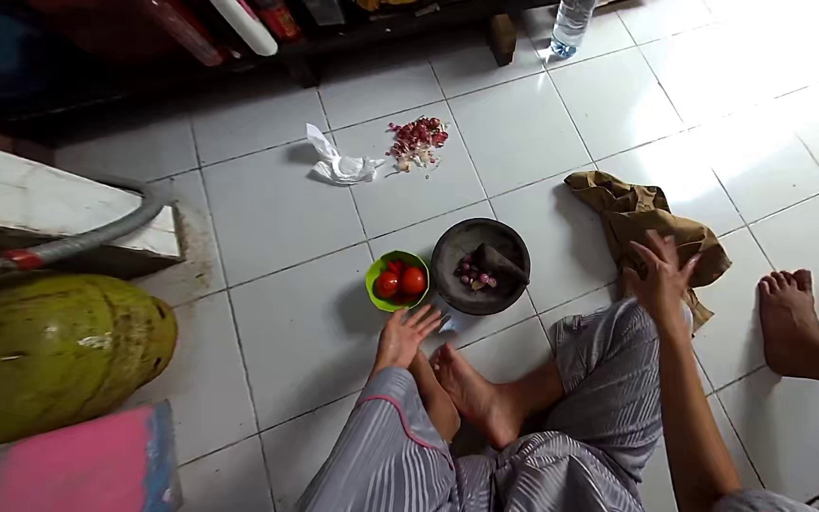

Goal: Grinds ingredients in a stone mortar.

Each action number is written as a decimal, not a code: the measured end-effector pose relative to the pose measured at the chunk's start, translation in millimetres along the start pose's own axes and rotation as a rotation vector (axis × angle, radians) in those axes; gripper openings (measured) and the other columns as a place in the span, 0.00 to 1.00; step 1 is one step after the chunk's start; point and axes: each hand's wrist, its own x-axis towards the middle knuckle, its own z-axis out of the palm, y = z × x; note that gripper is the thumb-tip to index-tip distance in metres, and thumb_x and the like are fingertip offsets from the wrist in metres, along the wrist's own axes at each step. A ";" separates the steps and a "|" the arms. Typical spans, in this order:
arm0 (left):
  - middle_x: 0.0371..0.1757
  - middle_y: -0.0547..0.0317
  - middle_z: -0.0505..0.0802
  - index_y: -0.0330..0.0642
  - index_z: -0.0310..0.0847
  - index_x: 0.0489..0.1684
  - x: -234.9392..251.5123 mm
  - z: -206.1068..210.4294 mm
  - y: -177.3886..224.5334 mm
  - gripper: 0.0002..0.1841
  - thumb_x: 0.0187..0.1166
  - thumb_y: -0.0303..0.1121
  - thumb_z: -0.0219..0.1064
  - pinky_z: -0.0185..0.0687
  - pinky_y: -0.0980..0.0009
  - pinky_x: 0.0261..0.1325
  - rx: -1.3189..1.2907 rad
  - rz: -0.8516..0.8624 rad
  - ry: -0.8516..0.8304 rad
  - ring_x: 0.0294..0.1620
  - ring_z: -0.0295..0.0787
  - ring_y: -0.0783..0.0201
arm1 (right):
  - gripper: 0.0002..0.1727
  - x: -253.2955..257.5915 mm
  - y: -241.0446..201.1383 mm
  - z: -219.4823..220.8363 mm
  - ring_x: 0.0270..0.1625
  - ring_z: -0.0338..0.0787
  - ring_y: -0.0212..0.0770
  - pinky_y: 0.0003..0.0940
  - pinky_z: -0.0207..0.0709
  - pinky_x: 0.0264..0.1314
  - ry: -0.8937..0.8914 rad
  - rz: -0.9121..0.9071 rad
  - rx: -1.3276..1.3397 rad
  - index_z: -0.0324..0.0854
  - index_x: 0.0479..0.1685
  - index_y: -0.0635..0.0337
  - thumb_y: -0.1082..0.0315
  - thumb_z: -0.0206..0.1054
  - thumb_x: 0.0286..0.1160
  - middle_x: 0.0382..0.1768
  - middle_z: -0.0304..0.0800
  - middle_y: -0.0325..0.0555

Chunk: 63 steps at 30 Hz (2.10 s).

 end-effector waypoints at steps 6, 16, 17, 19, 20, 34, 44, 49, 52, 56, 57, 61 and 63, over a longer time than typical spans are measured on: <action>0.79 0.30 0.74 0.28 0.47 0.85 18.9 1.8 10.3 0.25 0.96 0.36 0.33 0.79 0.67 0.68 -0.154 0.096 0.101 0.68 0.85 0.54 | 0.23 -0.1 -128.0 98.0 0.74 0.79 0.68 0.67 0.69 0.73 -0.348 -0.247 0.321 0.84 0.68 0.68 0.72 0.73 0.72 0.67 0.87 0.65; 0.75 0.25 0.76 0.26 0.48 0.87 44.1 -1.8 -4.6 0.37 0.85 0.35 0.64 0.80 0.49 0.67 0.722 0.146 -0.139 0.69 0.82 0.41 | 0.27 82.3 -163.4 120.1 0.52 0.90 0.69 0.73 0.78 0.54 -0.769 -0.162 -0.017 0.88 0.49 0.68 0.56 0.88 0.57 0.44 0.91 0.67; 0.73 0.25 0.78 0.25 0.48 0.87 47.1 3.3 -14.3 0.40 0.83 0.39 0.68 0.79 0.48 0.70 0.830 0.115 -0.233 0.69 0.82 0.39 | 0.25 92.1 -152.4 118.2 0.49 0.91 0.65 0.70 0.80 0.53 -0.790 -0.140 0.080 0.89 0.48 0.68 0.57 0.87 0.58 0.42 0.92 0.65; 0.73 0.28 0.79 0.26 0.43 0.88 46.2 18.6 -29.4 0.45 0.83 0.46 0.68 0.86 0.52 0.63 0.898 0.009 -0.339 0.61 0.89 0.44 | 0.19 97.4 -138.9 97.7 0.41 0.90 0.50 0.54 0.83 0.49 -0.797 -0.058 0.365 0.88 0.51 0.70 0.68 0.82 0.63 0.39 0.92 0.58; 0.72 0.28 0.79 0.26 0.42 0.88 44.9 25.6 -36.3 0.44 0.84 0.44 0.68 0.89 0.56 0.57 0.870 0.001 -0.349 0.54 0.92 0.48 | 0.18 96.8 -135.7 84.7 0.41 0.89 0.43 0.45 0.84 0.49 -0.787 0.004 0.492 0.86 0.55 0.70 0.74 0.78 0.65 0.41 0.92 0.55; 0.62 0.27 0.82 0.20 0.53 0.80 85.4 67.9 46.4 0.26 0.92 0.32 0.53 0.84 0.59 0.58 1.291 -0.089 -0.333 0.50 0.89 0.50 | 0.17 111.6 -121.9 97.4 0.35 0.85 0.36 0.36 0.83 0.44 -0.558 0.219 0.684 0.80 0.53 0.71 0.74 0.75 0.66 0.38 0.86 0.49; 0.46 0.45 0.79 0.27 0.52 0.80 101.1 92.8 66.9 0.23 0.93 0.32 0.50 0.78 0.75 0.42 1.554 -0.157 -0.317 0.34 0.79 0.68 | 0.29 137.0 -127.0 140.0 0.58 0.89 0.67 0.71 0.76 0.63 -0.676 -0.090 0.242 0.85 0.57 0.71 0.64 0.87 0.57 0.52 0.90 0.69; 0.68 0.19 0.80 0.16 0.65 0.73 98.4 129.1 86.4 0.25 0.82 0.26 0.62 0.69 0.35 0.73 1.814 0.245 -0.472 0.74 0.77 0.29 | 0.29 44.9 -84.2 114.5 0.58 0.90 0.58 0.59 0.80 0.66 -0.570 0.195 0.423 0.82 0.61 0.73 0.72 0.84 0.57 0.54 0.90 0.66; 0.66 0.23 0.83 0.23 0.74 0.70 109.3 155.0 84.6 0.22 0.81 0.27 0.65 0.63 0.32 0.76 1.890 0.498 -0.558 0.77 0.72 0.27 | 0.29 -19.1 -87.5 107.0 0.54 0.92 0.45 0.46 0.84 0.63 -0.525 0.338 0.602 0.81 0.61 0.72 0.77 0.81 0.54 0.52 0.91 0.59; 0.55 0.33 0.90 0.31 0.80 0.68 118.4 184.9 73.6 0.19 0.82 0.30 0.68 0.60 0.35 0.76 1.996 0.893 -0.661 0.70 0.78 0.32 | 0.28 -71.3 -106.0 121.0 0.53 0.91 0.40 0.40 0.85 0.61 -0.596 0.465 0.810 0.80 0.63 0.72 0.77 0.80 0.58 0.52 0.91 0.55; 0.53 0.34 0.91 0.31 0.81 0.66 122.6 186.0 67.9 0.17 0.83 0.30 0.67 0.61 0.37 0.74 1.993 1.008 -0.683 0.68 0.80 0.33 | 0.28 -80.1 -111.3 129.0 0.54 0.92 0.39 0.38 0.85 0.62 -0.638 0.460 0.881 0.80 0.63 0.71 0.78 0.78 0.59 0.54 0.92 0.54; 0.61 0.31 0.88 0.28 0.80 0.67 129.8 166.9 49.0 0.17 0.81 0.21 0.64 0.63 0.35 0.74 1.719 1.310 -0.689 0.70 0.80 0.31 | 0.21 -94.5 -142.1 144.6 0.41 0.93 0.32 0.30 0.87 0.50 -0.822 0.414 1.102 0.77 0.58 0.70 0.81 0.71 0.63 0.44 0.95 0.46; 0.66 0.33 0.87 0.29 0.83 0.65 124.4 149.7 34.9 0.18 0.77 0.17 0.63 0.65 0.36 0.76 1.555 1.450 -0.716 0.72 0.80 0.33 | 0.17 -93.9 -148.6 140.0 0.34 0.92 0.32 0.28 0.87 0.42 -0.903 0.427 1.142 0.77 0.57 0.67 0.78 0.71 0.69 0.37 0.95 0.43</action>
